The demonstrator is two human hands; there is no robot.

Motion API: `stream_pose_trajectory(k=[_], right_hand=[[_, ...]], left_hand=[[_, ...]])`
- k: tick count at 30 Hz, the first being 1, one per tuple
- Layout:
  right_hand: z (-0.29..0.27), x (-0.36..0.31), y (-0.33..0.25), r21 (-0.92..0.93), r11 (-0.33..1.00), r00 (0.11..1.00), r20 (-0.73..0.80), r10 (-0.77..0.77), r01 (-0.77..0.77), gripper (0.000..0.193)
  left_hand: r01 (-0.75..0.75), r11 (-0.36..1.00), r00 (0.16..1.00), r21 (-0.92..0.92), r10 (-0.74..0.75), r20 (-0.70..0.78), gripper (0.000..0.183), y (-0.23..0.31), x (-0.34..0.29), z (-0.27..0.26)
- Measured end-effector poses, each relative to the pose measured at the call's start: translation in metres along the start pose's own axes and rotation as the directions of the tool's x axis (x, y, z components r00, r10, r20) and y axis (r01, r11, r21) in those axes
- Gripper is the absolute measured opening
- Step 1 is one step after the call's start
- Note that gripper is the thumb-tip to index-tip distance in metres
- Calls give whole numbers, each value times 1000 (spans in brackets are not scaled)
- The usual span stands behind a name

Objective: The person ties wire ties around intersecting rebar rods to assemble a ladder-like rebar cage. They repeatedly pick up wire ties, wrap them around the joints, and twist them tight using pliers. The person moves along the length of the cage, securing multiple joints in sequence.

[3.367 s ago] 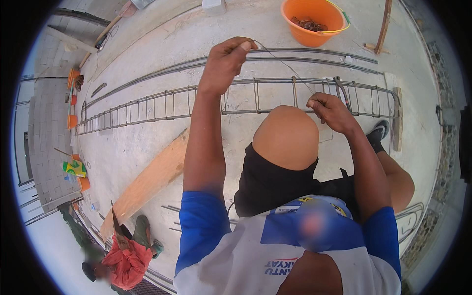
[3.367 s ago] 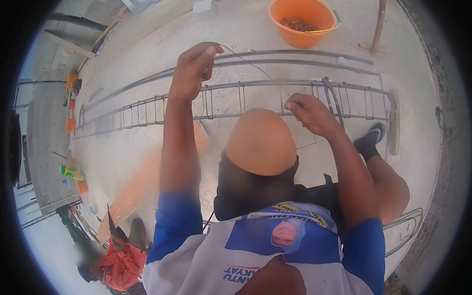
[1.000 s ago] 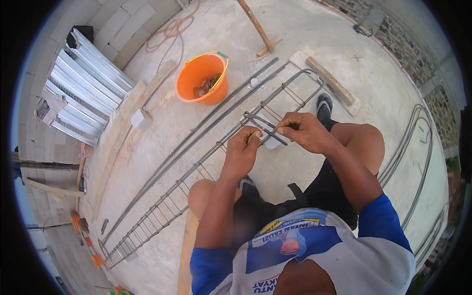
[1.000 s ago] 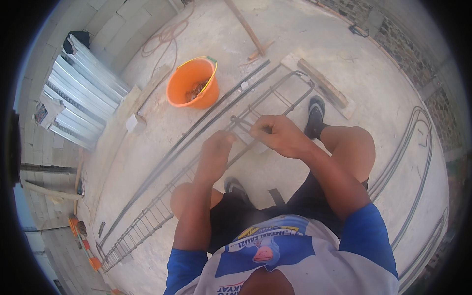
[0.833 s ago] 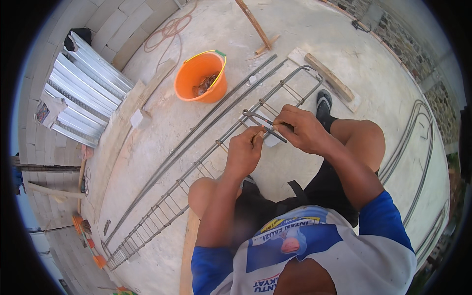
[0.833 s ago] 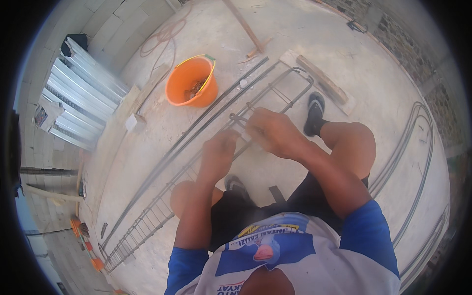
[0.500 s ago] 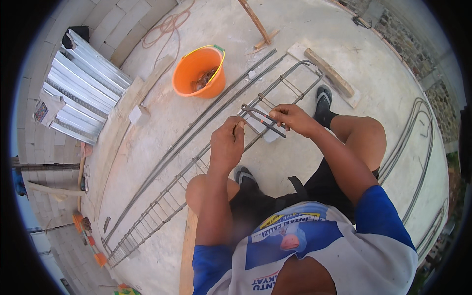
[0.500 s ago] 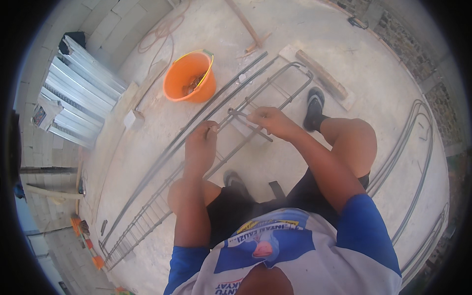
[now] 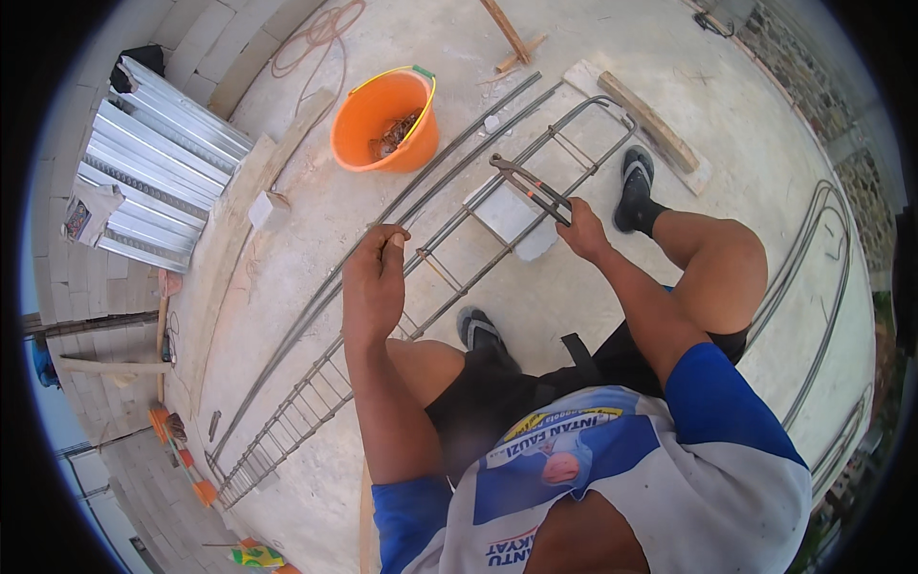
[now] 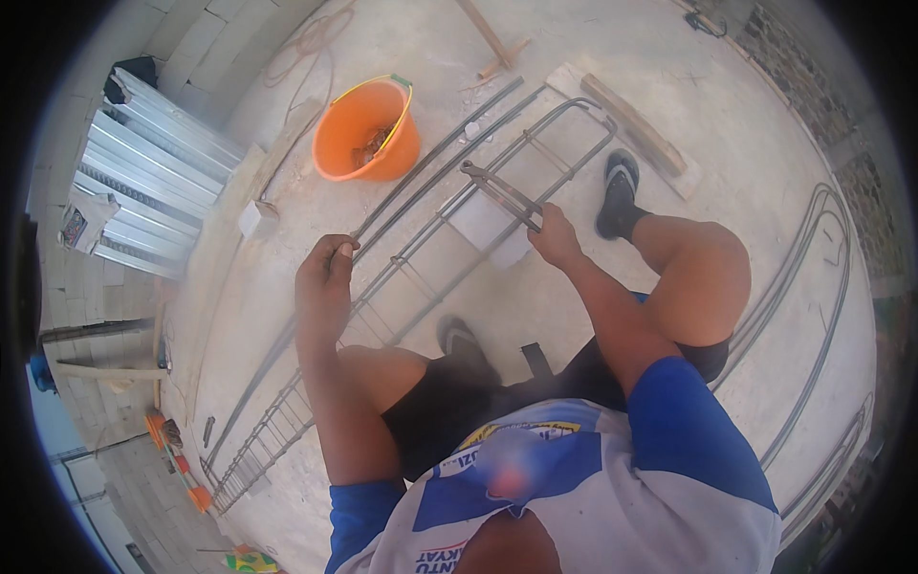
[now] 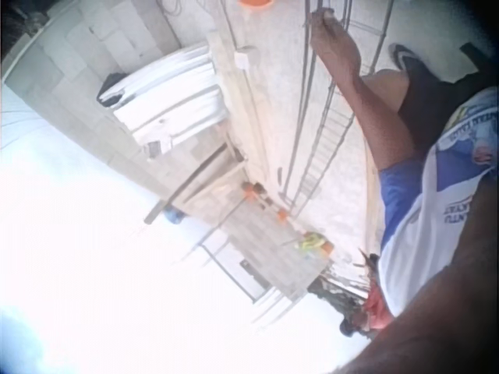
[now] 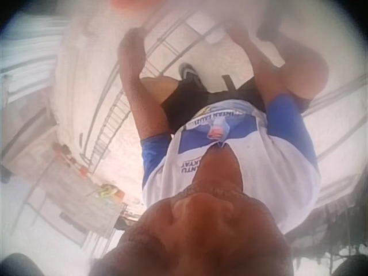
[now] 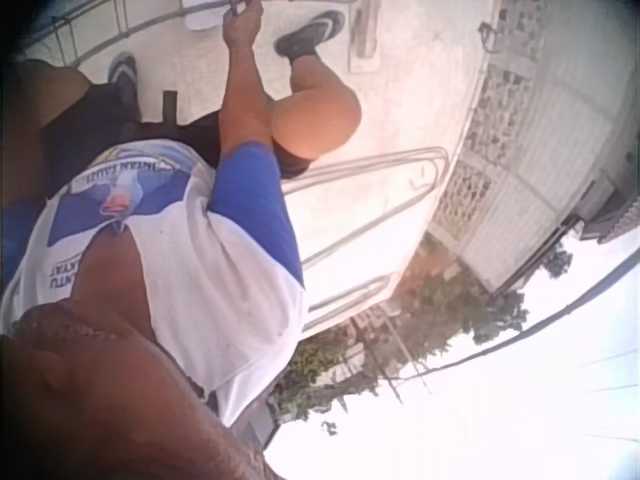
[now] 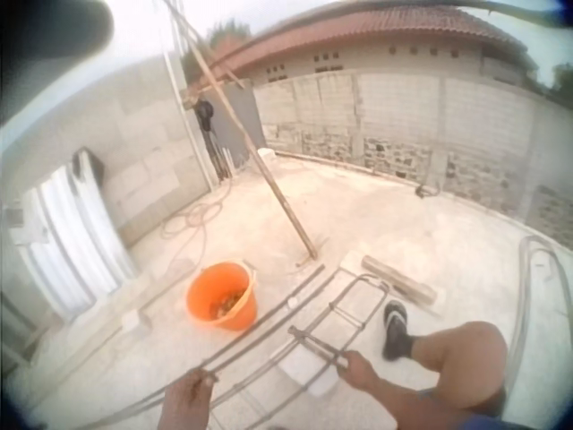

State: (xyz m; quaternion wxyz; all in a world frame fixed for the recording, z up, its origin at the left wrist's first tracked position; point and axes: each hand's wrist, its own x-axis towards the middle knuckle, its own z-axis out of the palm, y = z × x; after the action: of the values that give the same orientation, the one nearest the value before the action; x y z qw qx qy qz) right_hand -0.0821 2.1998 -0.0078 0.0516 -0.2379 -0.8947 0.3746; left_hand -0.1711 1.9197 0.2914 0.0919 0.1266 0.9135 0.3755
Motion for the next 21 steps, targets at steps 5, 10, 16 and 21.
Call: stream_pose_trajectory(k=[5,10,16,21], right_hand=[[-43,35,11,-156,981,985,-145,97,-119,70],[-107,42,-131,43,997,995,80,-65,62,86],[-164,-31,-318,815,437,719,36,-694,381,56],[-210,-46,-331,355,534,637,-333,-695,768,32]], left_hand=[[-112,993,986,20,114,-122,27,29,16,-67],[-169,969,947,-178,110,-303,26,88,22,-89],[-462,404,887,-790,238,-396,26,155,36,-56],[-698,343,714,-629,396,-577,23,151,32,-89]])
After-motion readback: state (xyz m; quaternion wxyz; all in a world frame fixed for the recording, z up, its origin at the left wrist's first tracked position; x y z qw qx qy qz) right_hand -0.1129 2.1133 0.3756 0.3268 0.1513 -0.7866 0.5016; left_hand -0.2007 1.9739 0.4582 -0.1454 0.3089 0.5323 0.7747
